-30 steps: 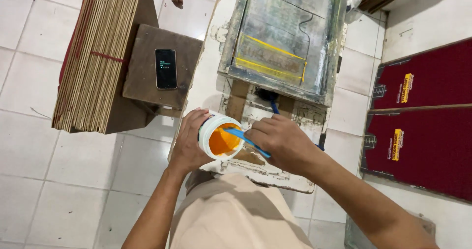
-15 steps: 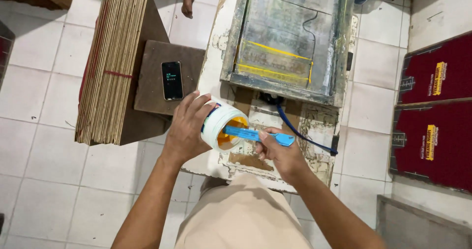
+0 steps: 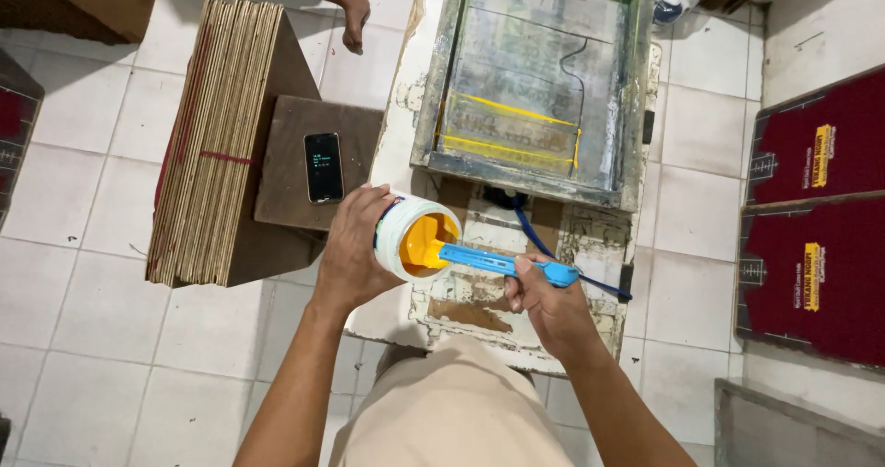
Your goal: Mixing yellow ink with red pigment and applying the mixture to a screen printing frame
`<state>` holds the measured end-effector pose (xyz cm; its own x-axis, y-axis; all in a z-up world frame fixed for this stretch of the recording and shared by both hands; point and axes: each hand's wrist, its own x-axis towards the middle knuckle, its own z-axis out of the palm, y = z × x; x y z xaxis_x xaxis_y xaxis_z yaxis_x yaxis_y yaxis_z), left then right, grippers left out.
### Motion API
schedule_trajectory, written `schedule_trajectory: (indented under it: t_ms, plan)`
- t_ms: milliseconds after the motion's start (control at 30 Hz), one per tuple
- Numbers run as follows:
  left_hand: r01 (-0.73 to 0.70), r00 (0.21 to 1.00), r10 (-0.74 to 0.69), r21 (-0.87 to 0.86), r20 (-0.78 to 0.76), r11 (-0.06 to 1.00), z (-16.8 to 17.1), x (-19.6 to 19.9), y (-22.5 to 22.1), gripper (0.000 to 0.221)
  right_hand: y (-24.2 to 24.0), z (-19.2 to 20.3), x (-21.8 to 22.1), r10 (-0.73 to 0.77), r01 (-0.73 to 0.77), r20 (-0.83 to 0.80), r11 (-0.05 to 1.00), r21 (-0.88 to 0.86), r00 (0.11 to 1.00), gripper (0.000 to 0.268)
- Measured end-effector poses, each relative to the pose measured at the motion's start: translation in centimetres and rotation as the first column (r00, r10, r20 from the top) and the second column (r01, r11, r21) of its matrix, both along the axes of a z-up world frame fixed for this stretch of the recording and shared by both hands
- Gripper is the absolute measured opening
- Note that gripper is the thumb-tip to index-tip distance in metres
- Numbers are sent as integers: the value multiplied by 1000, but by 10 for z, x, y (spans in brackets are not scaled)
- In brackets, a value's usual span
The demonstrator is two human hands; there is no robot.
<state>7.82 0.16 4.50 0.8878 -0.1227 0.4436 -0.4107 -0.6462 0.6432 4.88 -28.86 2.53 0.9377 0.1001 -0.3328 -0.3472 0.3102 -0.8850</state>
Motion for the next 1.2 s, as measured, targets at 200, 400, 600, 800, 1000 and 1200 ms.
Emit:
schedule_trajectory:
  t_ms: [200,400,600,800,1000,1200]
  plan:
    - [-4,999,2,-47,-53,999,-5,2,0,99,-20,8,3,-5,7,80,1000,-23,997,22]
    - [-40,997,30,-125,-76,991,-16,3,-3,101,-41,21,7,-22,29,128,998,-50,992,21]
    - [-8,997,-7,-207,-74,978,-33,6,-11,104,-66,33,14,-41,43,89,999,-26,995,14]
    - [-52,992,24,-229,-123,972,-42,11,-32,108,-78,55,18,-10,8,68,999,34,998,25]
    - [-103,942,-15,-332,-334,938,-34,22,-55,109,-98,53,27,-36,35,35,998,48,999,30]
    - [-136,922,-26,-387,-385,912,-57,39,-71,109,-130,24,47,-82,75,71,993,93,994,23]
